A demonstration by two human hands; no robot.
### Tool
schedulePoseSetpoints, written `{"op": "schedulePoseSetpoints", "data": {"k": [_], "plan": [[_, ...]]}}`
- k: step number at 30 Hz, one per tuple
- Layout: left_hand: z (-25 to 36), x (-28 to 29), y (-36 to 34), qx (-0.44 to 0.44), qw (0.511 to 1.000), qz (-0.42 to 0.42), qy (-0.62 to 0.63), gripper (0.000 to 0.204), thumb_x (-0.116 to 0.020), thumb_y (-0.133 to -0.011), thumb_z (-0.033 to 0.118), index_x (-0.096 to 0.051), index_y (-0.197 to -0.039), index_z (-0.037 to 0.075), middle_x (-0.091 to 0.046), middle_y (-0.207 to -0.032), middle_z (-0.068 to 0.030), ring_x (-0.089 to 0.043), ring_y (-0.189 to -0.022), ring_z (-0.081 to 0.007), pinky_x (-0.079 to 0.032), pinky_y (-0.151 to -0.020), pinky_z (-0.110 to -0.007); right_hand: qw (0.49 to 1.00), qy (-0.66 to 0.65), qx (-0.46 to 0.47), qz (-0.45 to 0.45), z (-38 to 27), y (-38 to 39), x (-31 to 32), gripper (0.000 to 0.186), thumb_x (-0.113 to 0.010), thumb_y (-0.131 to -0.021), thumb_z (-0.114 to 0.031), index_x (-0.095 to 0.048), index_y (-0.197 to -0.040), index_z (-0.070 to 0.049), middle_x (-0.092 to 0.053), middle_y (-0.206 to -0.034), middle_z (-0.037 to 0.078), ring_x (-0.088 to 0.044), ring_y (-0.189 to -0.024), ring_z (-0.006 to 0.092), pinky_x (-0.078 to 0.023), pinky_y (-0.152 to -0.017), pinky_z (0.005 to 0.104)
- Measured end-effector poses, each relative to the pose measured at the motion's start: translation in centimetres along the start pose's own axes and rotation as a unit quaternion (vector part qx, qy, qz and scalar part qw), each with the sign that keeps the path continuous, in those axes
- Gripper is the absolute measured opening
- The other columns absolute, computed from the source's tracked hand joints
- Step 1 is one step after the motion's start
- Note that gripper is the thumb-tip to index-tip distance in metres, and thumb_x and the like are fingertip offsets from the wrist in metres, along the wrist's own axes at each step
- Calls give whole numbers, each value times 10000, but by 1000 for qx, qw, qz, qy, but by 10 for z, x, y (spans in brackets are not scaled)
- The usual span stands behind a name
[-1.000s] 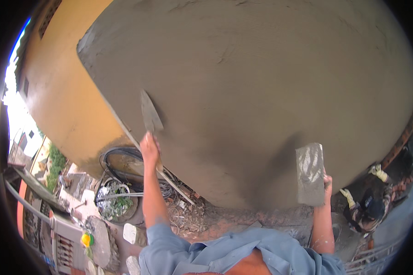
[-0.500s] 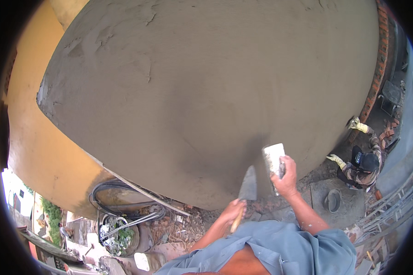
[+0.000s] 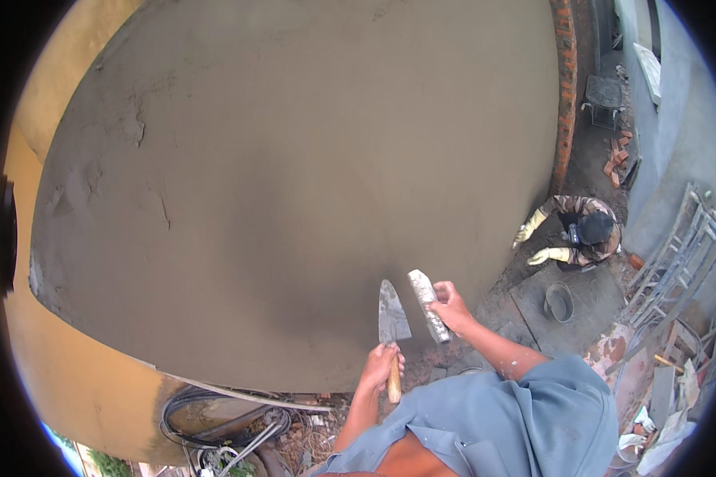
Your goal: The person scoops wet cement from a bucket using a trowel and applies it to a vertical wall. They then use a float to smooth the surface, repeatedly spreading and leveling the cement. A coworker is also seen plastering a nearby section of the wall.
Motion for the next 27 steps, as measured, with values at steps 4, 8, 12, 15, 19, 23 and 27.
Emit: {"op": "schedulePoseSetpoints", "data": {"k": [4, 8, 12, 15, 19, 23, 27], "plan": [[-10, -2, -13, 56, 998, 15, -4, 250, -535, -1049, 288, -519, -1036, 38, -620, -813, -100, -611, -639, -167, -530, -525, -310, 975, -192, -101, -54, -1, 2, 5, 424, -613, -851, -100, -499, -1257, -67, -584, -1140, 109, -590, -1040, 195, -534, -872, 370], [-10, -24, -32, 37, 998, -44, 12, 248, -531, -1048, 263, -507, -1044, 16, -650, -860, -137, -647, -688, -198, -554, -544, -327, 966, -227, -88, -91, -12, 15, 6, 400, -630, -876, -94, -506, -1257, -81, -594, -1115, 95, -606, -993, 181, -550, -851, 354], [-8, -48, -53, 47, 997, -51, 30, 257, -528, -1024, 262, -527, -1089, 14, -654, -865, -131, -627, -645, -194, -534, -507, -340, 986, -146, -64, -58, -8, 28, 8, 442, -676, -879, -143, -504, -1281, -78, -592, -1142, 108, -600, -1035, 177, -528, -917, 354], [-2, -66, -67, 42, 997, -64, -5, 243, -495, -1023, 213, -526, -1138, 1, -659, -957, -157, -663, -733, -219, -576, -572, -373, 984, -139, -104, -37, 4, 35, 10, 561, -756, -849, -152, -469, -1325, -71, -563, -1220, 149, -570, -1138, 219, -505, -973, 379], [2, -87, -74, 37, 996, -76, 9, 344, -461, -1018, 166, -503, -1297, -31, -643, -1061, -165, -679, -809, -224, -590, -611, -393, 993, -74, -96, 1, 7, 39, 22, 782, -822, -804, -182, -388, -1447, -83, -530, -1312, 201, -563, -1175, 270, -496, -987, 421], [8, -98, -77, 21, 998, -52, 8, 461, -473, -1007, 209, -450, -1403, -26, -646, -974, -127, -645, -732, -207, -564, -596, -367, 992, -23, -112, 50, 10, 39, 37, 919, -866, -761, -225, -331, -1487, -48, -548, -1254, 225, -589, -1144, 261, -526, -949, 402], [8, -103, -79, 41, 995, -66, -64, 479, -481, -1014, 204, -422, -1420, -43, -646, -989, -141, -656, -776, -197, -559, -603, -354, 980, -74, -185, 5, 26, 39, 44, 850, -815, -814, -191, -318, -1496, -93, -574, -1227, 183, -601, -1118, 247, -531, -912, 401]]}}
Point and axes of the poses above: each hand's wrist, its own y-axis away from the middle knuckle, its own x-axis out of the back of the hand, z = x × y, the point moved 7 cm from there along -y, towards the middle knuckle
